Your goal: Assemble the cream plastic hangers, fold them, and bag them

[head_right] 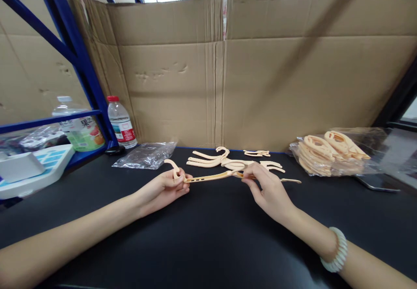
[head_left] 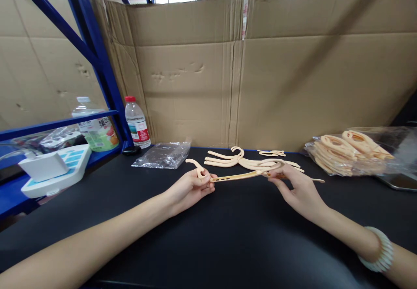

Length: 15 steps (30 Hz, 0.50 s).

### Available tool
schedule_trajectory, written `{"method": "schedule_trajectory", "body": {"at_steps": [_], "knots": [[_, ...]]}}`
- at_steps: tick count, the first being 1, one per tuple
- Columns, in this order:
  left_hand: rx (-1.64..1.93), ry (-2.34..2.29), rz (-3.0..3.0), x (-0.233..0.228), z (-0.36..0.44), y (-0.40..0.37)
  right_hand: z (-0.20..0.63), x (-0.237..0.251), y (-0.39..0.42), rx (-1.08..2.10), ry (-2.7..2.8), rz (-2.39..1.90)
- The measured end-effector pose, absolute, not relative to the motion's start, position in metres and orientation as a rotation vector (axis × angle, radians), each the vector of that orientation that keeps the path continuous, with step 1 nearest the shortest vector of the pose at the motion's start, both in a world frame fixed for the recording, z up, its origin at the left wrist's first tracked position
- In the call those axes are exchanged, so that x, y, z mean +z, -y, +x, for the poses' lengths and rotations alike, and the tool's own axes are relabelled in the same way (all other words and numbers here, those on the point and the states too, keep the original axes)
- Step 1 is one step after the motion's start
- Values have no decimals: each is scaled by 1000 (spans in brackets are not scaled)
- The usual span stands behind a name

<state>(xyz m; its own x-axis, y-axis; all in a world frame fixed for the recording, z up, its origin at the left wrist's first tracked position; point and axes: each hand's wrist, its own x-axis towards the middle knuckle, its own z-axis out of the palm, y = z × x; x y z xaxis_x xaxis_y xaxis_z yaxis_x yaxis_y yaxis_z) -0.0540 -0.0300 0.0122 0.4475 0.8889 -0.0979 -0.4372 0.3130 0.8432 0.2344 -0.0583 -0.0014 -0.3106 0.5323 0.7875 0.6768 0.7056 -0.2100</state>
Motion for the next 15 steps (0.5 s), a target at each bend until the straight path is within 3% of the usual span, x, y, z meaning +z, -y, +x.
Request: {"method": "schedule_trajectory", "body": {"at_steps": [15], "knots": [[1039,-737,914,9,-53,32,230,-2,63,-196,2017,-851]]}}
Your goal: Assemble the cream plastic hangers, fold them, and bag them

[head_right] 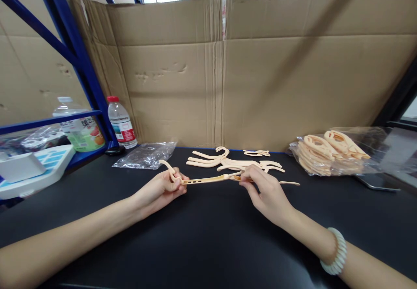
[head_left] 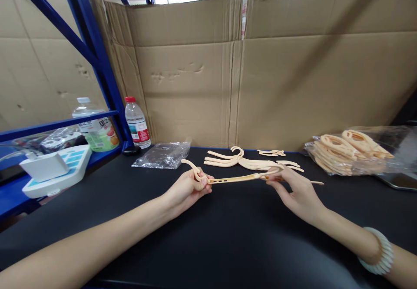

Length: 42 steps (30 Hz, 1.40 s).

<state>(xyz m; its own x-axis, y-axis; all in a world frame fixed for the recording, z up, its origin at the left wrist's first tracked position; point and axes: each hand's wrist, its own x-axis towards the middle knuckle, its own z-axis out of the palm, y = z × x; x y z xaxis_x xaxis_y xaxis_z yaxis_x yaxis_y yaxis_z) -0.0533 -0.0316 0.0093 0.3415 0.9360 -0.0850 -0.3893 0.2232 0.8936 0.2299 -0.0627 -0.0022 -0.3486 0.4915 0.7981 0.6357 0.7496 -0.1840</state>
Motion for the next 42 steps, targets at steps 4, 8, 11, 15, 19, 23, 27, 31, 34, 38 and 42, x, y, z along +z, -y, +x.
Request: {"method": "schedule_trajectory", "body": {"at_steps": [4,8,11,15,19,23,27,31,34,38,42], "knots": [[1070,-735,933,9,-54,32,228,-1,66,-137,2031,-886],[1103,-774,946,9,-53,33,226,-1,70,-103,2019,-946],[1106,-777,964,11,-52,35,225,0,70,-102,2003,-949],[1112,-791,983,13,-52,36,224,0,71,-84,1973,-979],[1134,-801,985,13,-52,38,223,1,71,-50,1940,-1023],[1151,-810,998,13,-53,38,222,2,73,-42,1914,-1050],[1170,-835,1011,13,-53,38,221,2,73,-46,1893,-1089],[1170,-831,996,15,-52,40,222,1,70,-33,1875,-1113],[1168,-832,983,17,-51,42,223,0,69,-12,1844,-1126],[1164,-806,984,18,-51,42,223,0,67,39,1791,-1136],[1141,-817,997,17,-52,40,223,-1,65,154,1680,-1142]]}}
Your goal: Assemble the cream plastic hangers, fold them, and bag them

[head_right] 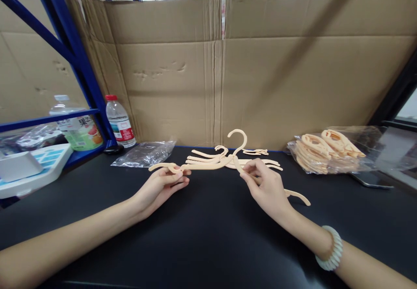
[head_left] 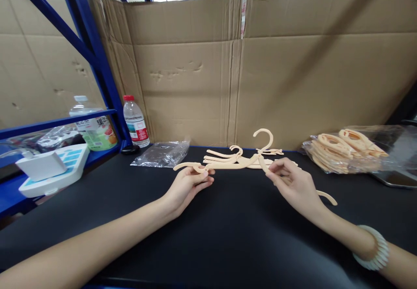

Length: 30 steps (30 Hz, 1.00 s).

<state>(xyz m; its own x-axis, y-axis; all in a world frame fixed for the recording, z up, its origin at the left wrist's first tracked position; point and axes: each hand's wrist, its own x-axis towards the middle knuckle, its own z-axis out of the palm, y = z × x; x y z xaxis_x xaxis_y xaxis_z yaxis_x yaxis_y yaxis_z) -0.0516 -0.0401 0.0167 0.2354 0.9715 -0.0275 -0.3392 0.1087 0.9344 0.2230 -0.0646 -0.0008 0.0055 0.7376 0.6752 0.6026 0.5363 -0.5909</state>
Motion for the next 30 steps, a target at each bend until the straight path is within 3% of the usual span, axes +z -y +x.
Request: {"method": "schedule_trajectory", "body": {"at_steps": [7,13,20,30], "knots": [[938,-813,1820,16,-46,57,233,2,56,136,1522,-1126],[711,-487,2673,22,-45,80,232,-5,55,191,1913,-1167],[607,-642,2736,18,-44,80,226,-6,62,79,2286,-1203],[616,-774,2743,12,-44,77,228,-5,62,55,2310,-1279]]}}
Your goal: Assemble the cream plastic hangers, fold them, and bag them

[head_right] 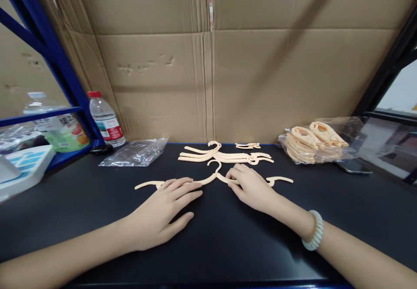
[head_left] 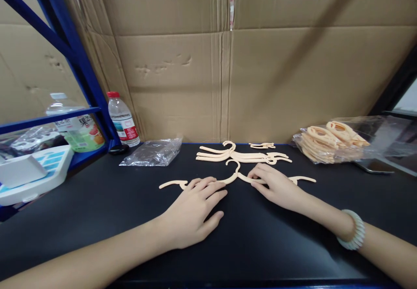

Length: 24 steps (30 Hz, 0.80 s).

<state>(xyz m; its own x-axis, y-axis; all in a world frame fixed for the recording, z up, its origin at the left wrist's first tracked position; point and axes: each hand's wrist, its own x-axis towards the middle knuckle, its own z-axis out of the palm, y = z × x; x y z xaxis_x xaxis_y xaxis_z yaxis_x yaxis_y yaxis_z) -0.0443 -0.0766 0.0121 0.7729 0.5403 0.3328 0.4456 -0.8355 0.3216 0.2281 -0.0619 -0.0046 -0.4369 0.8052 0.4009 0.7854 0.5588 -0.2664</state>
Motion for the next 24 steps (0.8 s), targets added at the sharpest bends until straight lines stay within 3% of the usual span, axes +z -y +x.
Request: {"method": "schedule_trajectory", "body": {"at_steps": [8,24], "knots": [[295,-945,2977,17,-43,77,232,-9,58,121,2292,-1312],[293,-960,2956,14,-49,67,233,-3,60,100,2285,-1316]]}}
